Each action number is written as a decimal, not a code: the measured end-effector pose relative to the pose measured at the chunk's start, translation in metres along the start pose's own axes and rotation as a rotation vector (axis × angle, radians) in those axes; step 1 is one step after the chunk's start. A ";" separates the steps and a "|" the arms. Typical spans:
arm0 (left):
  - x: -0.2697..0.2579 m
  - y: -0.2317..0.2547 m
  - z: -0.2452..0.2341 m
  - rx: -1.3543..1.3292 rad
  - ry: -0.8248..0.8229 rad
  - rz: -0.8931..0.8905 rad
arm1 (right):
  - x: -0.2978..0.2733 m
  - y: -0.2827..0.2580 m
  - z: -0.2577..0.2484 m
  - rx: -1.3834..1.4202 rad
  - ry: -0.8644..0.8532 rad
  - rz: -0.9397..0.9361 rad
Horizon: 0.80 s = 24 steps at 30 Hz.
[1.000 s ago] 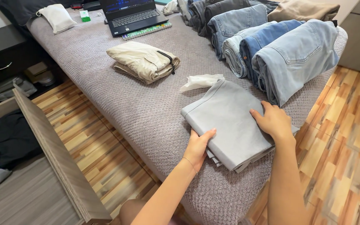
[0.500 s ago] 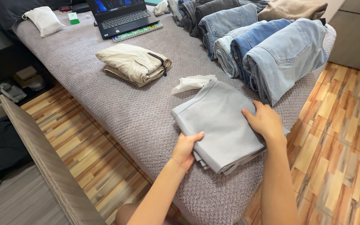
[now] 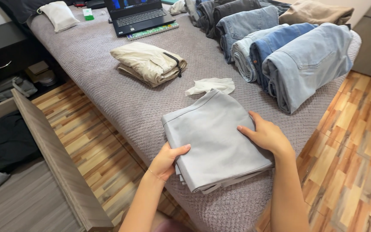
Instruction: The person is folding various items of clothing and placing them into a drawer.
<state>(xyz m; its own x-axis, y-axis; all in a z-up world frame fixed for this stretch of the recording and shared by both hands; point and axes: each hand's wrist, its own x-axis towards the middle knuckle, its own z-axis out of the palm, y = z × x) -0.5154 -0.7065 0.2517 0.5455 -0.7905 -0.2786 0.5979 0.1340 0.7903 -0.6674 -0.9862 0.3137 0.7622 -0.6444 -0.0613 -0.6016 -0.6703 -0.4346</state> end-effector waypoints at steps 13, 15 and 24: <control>-0.042 -0.005 -0.045 -0.027 0.037 0.088 | -0.001 -0.050 0.016 0.096 -0.134 -0.135; -0.047 -0.003 -0.051 -0.025 0.086 0.089 | 0.004 -0.051 0.022 0.246 -0.156 -0.164; -0.075 0.003 -0.073 -0.062 0.079 0.172 | -0.006 -0.088 0.033 0.418 -0.182 -0.028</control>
<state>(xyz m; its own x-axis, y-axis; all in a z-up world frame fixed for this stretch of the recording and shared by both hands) -0.5115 -0.6031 0.2352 0.6855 -0.7038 -0.1865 0.5258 0.3012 0.7955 -0.6109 -0.9115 0.3221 0.8286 -0.5283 -0.1851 -0.4609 -0.4561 -0.7613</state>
